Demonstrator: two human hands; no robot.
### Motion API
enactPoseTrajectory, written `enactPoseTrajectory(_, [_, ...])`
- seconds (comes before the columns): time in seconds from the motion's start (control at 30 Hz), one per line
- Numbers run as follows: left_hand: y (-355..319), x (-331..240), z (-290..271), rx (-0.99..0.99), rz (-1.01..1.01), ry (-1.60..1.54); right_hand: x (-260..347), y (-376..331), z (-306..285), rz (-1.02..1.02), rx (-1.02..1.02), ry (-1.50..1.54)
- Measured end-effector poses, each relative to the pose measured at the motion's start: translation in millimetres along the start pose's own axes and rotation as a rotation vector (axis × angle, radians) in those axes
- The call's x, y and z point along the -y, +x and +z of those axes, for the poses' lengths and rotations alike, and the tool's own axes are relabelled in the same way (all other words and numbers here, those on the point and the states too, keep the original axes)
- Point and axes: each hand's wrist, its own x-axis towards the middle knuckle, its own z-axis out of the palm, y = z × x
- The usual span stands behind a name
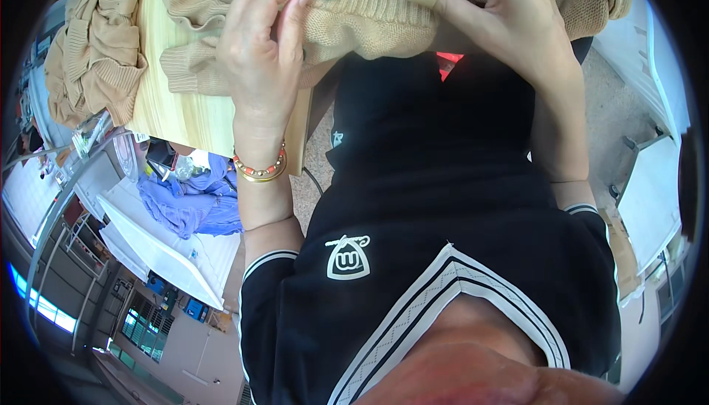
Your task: Trimming loose threads from knitted sweaters using small handheld scissors.
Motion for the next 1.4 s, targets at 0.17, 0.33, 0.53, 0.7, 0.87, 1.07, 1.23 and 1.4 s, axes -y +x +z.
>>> enactPoseTrajectory(0.17, [-8,1,0,-0.022,-0.091,0.044,-21,12,45,-0.551,-0.431,0.358])
enactPoseTrajectory(0.33, [-4,-3,3,-0.073,-0.090,-0.055,-22,6,51,-0.375,-0.230,-0.047])
enactPoseTrajectory(0.53, [-9,5,9,-0.161,-0.044,-0.138,-25,11,62,-0.397,-0.257,-0.064])
enactPoseTrajectory(0.7, [-10,9,2,-0.055,0.033,-0.018,-29,14,66,-0.558,-0.426,-0.051])
enactPoseTrajectory(0.87, [-13,11,4,-0.135,0.035,-0.095,-8,8,47,-0.269,-0.103,-0.093])
enactPoseTrajectory(1.07, [-12,9,9,-0.217,-0.005,-0.213,-28,16,66,-0.537,-0.372,-0.140])
enactPoseTrajectory(1.23, [-11,10,5,-0.193,-0.080,-0.152,-30,17,72,-0.415,-0.363,0.068])
enactPoseTrajectory(1.4, [-9,12,6,-0.223,-0.034,-0.076,-31,19,81,-0.564,-0.451,0.029])
